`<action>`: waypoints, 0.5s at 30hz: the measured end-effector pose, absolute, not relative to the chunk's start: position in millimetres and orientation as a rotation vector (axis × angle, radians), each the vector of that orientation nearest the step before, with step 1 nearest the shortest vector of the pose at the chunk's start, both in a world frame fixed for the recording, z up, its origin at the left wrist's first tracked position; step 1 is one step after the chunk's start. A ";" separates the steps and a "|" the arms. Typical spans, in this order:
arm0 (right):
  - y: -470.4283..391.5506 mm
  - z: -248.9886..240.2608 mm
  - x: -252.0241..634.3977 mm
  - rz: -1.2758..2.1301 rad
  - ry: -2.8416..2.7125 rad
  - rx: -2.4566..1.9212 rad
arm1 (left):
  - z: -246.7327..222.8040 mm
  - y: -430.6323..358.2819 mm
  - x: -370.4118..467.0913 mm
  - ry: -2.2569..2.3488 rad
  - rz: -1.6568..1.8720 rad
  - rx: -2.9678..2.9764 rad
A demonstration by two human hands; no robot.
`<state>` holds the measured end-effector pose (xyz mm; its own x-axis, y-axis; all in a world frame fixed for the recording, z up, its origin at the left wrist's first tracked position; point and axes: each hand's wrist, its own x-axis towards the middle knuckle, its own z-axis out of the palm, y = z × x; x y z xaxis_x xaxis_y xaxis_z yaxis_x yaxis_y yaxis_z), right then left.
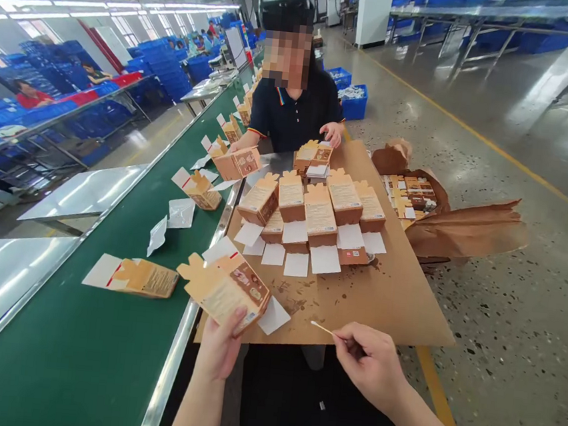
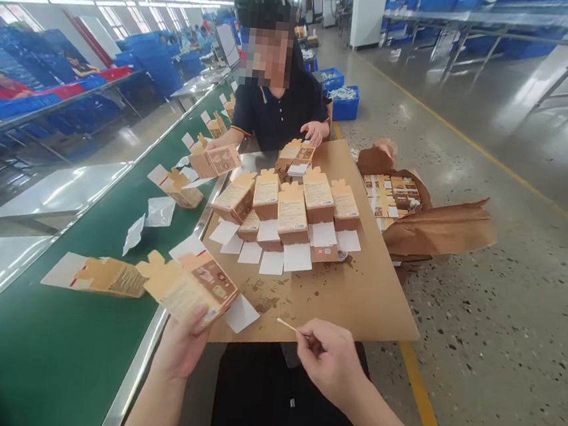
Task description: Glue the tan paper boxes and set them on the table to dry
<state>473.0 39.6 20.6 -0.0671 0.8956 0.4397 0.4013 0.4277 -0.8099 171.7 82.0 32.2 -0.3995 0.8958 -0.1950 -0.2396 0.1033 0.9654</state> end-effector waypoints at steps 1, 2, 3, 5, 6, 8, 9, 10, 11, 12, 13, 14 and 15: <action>41.7 15.0 462.1 0.615 -1.711 -1.136 | 24.4 76.5 174.1 1.465 1.469 0.694; 44.2 8.9 450.9 0.614 -1.758 -1.131 | 18.6 74.3 176.1 1.505 1.456 0.706; 47.1 2.3 439.8 0.607 -1.800 -1.129 | 14.7 74.3 177.7 1.535 1.448 0.726; 53.0 -10.5 420.4 0.607 -1.882 -1.135 | 11.2 77.3 179.7 1.564 1.417 0.778; 55.6 -16.2 412.7 0.615 -1.925 -1.141 | 10.5 79.0 180.5 1.572 1.401 0.808; 59.7 -25.1 402.1 0.642 -2.008 -1.150 | 8.5 81.1 182.2 1.591 1.374 0.867; 61.2 -28.0 399.1 0.652 -2.045 -1.152 | 6.6 81.6 183.2 1.610 1.375 0.885; 62.5 -30.0 397.3 0.659 -2.069 -1.152 | 4.0 81.9 184.1 1.635 1.384 0.895; 63.6 -31.0 396.4 0.664 -2.079 -1.152 | 0.9 82.2 184.9 1.663 1.399 0.902; 64.7 -31.4 396.3 0.667 -2.080 -1.155 | -2.5 82.5 185.5 1.685 1.405 0.910; 65.8 -31.2 396.8 0.667 -2.078 -1.165 | -5.8 82.9 185.9 1.702 1.405 0.921; 67.0 -30.6 397.8 0.666 -2.073 -1.178 | -8.7 83.2 186.2 1.712 1.399 0.935; 68.2 -29.8 399.4 0.665 -2.065 -1.192 | -11.2 83.3 186.3 1.719 1.391 0.949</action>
